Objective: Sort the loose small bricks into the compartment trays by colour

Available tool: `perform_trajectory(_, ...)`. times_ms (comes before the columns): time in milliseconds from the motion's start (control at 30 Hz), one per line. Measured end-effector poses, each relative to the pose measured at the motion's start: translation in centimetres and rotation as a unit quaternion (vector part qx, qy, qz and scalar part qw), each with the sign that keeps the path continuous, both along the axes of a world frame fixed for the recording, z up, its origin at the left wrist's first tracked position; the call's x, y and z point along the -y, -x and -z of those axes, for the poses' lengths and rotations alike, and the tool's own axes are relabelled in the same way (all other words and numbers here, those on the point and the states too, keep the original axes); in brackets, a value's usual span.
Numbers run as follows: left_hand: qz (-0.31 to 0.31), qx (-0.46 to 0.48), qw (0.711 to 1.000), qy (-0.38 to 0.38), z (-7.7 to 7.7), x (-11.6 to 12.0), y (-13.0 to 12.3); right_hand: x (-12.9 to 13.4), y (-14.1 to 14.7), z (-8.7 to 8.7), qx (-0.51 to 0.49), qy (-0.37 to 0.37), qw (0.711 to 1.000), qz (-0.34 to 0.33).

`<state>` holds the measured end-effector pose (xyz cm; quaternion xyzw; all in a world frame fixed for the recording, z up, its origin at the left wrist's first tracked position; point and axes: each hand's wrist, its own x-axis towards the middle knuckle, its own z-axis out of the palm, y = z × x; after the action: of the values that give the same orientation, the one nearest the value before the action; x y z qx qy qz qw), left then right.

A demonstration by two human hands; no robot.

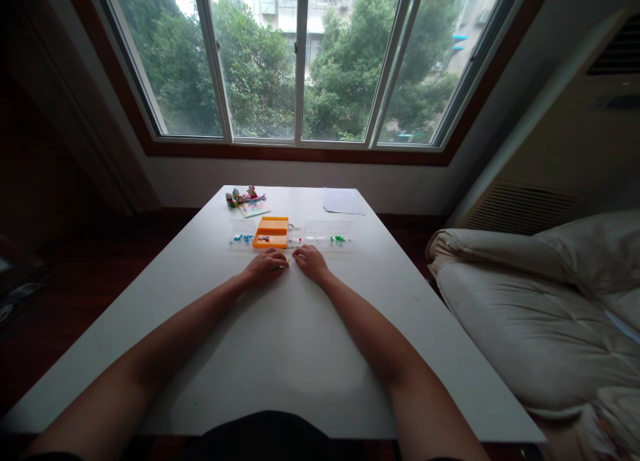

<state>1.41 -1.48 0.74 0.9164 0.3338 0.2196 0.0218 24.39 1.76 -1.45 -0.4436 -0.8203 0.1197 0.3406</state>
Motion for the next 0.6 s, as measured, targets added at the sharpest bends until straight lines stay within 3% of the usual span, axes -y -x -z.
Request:
perform_trajectory(267, -0.009, -0.002, 1.000, 0.001, 0.17, -0.03, 0.03, -0.08, 0.01, 0.14, -0.001, -0.003, 1.000, 0.002)
perform_trajectory(600, -0.001, -0.049, 0.999, -0.020, -0.72, 0.34, -0.08, 0.12, 0.09, -0.14, -0.003, 0.001, 1.000, 0.002)
